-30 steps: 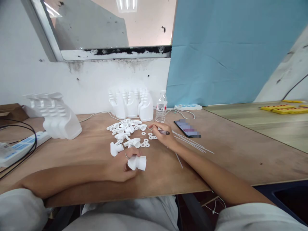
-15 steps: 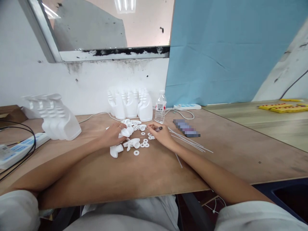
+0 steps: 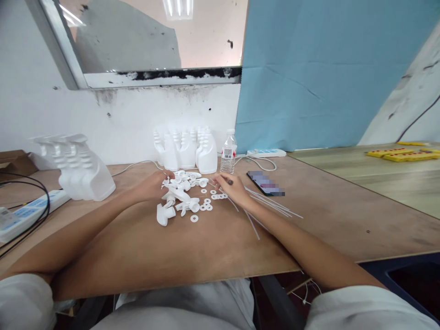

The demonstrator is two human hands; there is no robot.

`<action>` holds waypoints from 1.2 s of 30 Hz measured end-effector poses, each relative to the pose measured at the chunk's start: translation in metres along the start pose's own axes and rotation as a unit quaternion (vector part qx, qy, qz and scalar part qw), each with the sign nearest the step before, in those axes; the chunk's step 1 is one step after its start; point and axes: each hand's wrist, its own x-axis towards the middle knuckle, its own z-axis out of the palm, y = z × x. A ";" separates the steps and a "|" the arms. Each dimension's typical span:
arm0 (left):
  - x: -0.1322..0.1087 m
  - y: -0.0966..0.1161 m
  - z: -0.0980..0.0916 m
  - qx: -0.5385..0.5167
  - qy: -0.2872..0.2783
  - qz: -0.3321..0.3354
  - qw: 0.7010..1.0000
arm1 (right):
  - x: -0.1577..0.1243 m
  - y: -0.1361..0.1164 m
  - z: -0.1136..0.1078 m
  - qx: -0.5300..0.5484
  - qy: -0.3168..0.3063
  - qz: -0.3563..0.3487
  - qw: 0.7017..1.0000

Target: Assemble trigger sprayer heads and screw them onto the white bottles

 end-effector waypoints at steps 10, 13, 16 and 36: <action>0.008 -0.025 0.000 -0.022 0.003 -0.066 0.998 | 0.010 0.012 -0.008 0.006 -0.020 0.081 0.997; 0.012 -0.036 0.005 -0.028 0.013 -0.069 0.997 | 0.011 0.011 -0.010 -0.012 -0.005 0.077 0.997; 0.015 -0.048 0.011 -0.030 0.025 -0.081 0.996 | 0.013 0.016 -0.015 -0.031 0.016 0.075 0.997; 0.083 -0.051 0.056 -0.028 -0.101 0.003 0.994 | 0.063 0.014 0.027 -0.246 -0.134 -0.052 0.959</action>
